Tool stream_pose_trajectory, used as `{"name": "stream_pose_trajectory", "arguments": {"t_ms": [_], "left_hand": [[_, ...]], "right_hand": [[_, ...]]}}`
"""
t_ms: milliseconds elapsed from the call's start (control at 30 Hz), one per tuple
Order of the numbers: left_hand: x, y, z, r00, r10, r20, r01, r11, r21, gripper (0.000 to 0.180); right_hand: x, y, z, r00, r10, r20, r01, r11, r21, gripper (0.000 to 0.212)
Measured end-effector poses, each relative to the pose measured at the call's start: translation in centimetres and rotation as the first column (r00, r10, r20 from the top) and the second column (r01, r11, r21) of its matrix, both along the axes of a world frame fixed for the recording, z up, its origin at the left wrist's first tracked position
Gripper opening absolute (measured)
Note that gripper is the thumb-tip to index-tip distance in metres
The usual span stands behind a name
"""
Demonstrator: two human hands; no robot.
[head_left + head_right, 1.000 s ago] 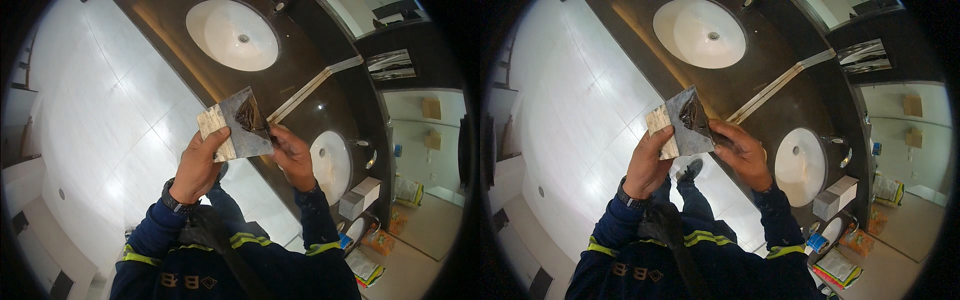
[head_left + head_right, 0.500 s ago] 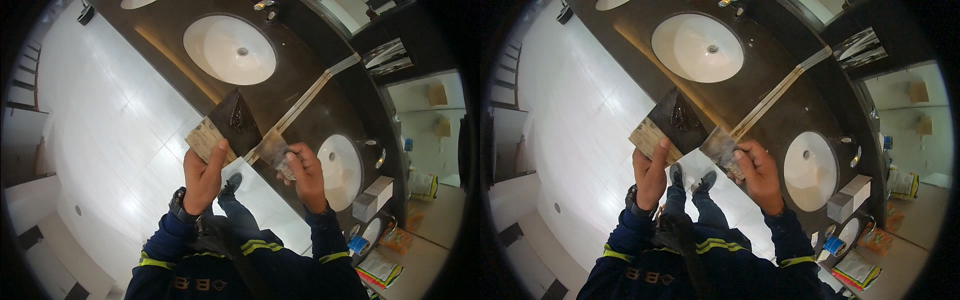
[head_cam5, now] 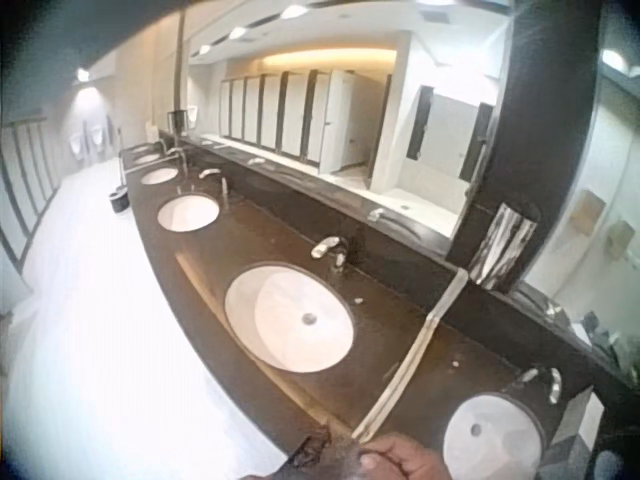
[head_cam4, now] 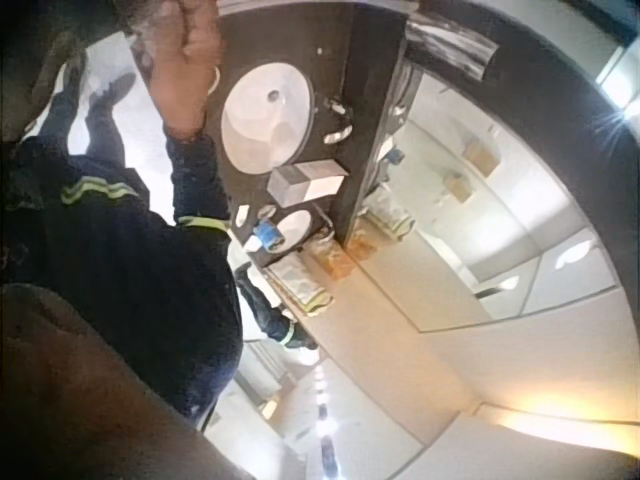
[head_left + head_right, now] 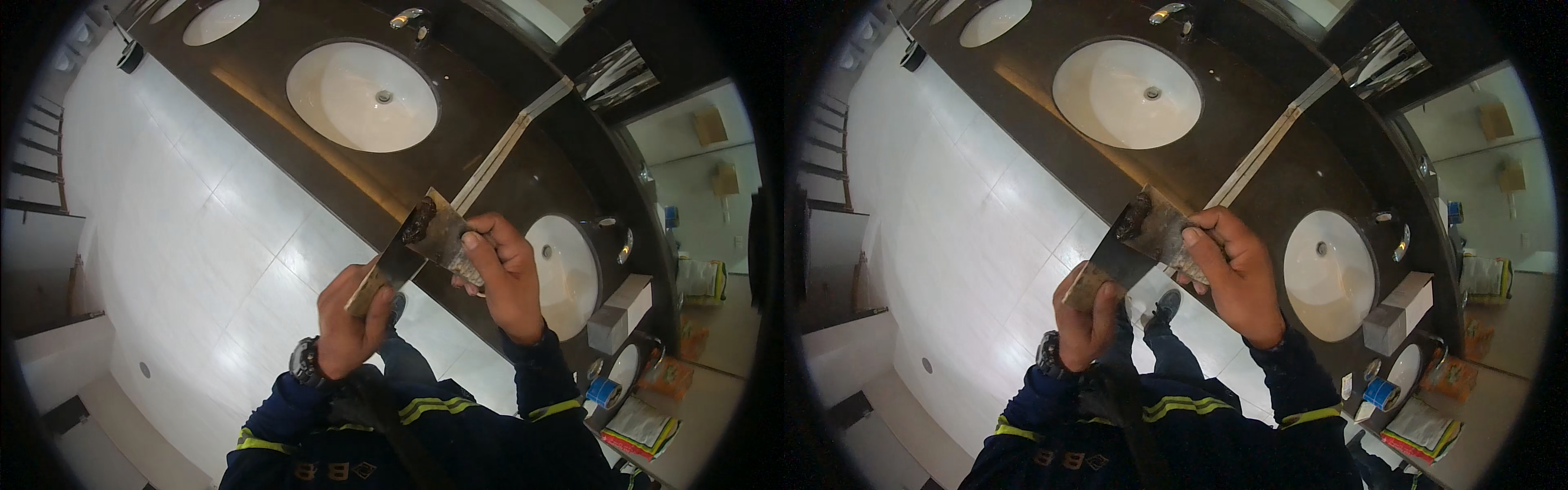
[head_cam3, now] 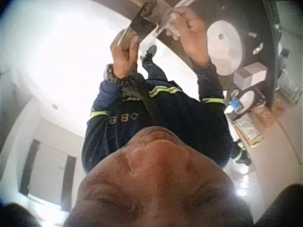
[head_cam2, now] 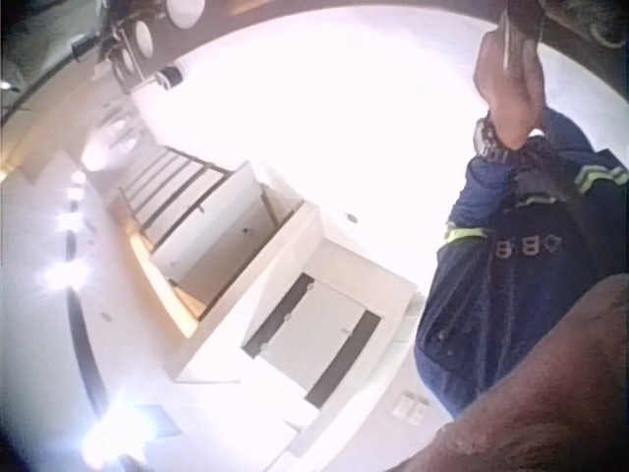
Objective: The person applies a dark adhesive along a taped seam on a bathroom countertop using a small putty knife and a larger metal trowel. They repeatedly transfer material between tools and smooth the bead along the joint between sinks.
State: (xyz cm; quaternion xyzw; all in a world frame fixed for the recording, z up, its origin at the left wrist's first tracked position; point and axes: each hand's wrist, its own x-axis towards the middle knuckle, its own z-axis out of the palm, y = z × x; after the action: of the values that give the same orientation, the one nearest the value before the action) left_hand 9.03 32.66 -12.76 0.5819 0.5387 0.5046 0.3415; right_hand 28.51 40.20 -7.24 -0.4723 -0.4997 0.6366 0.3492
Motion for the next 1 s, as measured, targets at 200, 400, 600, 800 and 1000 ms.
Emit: {"name": "stream_pose_trajectory", "arguments": {"t_ms": [200, 400, 600, 800, 1000], "left_hand": [[-2.3, 0.0, -0.4, 0.997, 0.022, 0.069, -0.018, 0.998, -0.064, 0.027], [-2.1, 0.6, -0.2, 0.925, 0.223, 0.307, -0.201, 0.974, -0.104, 0.031], [-2.1, 2.5, 0.2, 0.75, 0.348, 0.562, -0.191, 0.928, -0.32, 0.039], [-1.6, 2.2, 0.1, 0.921, 0.287, 0.262, -0.268, 0.957, -0.108, 0.031], [-0.4, 2.1, 0.3, 0.975, 0.207, -0.079, -0.199, 0.976, 0.09, 0.012]], "right_hand": [[0.2, -0.7, -0.8, 0.951, -0.157, -0.266, 0.131, 0.985, -0.114, 0.018], [-1.1, -3.0, -3.5, 0.859, -0.231, -0.456, 0.11, 0.955, -0.276, 0.018], [-1.2, -3.7, -4.9, 0.71, -0.19, -0.678, -0.074, 0.937, -0.34, 0.017], [-1.9, -3.4, -3.8, 0.823, -0.25, -0.51, 0.032, 0.917, -0.398, 0.016], [-3.8, -3.4, -3.9, 0.84, -0.252, -0.481, 0.059, 0.923, -0.381, 0.018]]}}
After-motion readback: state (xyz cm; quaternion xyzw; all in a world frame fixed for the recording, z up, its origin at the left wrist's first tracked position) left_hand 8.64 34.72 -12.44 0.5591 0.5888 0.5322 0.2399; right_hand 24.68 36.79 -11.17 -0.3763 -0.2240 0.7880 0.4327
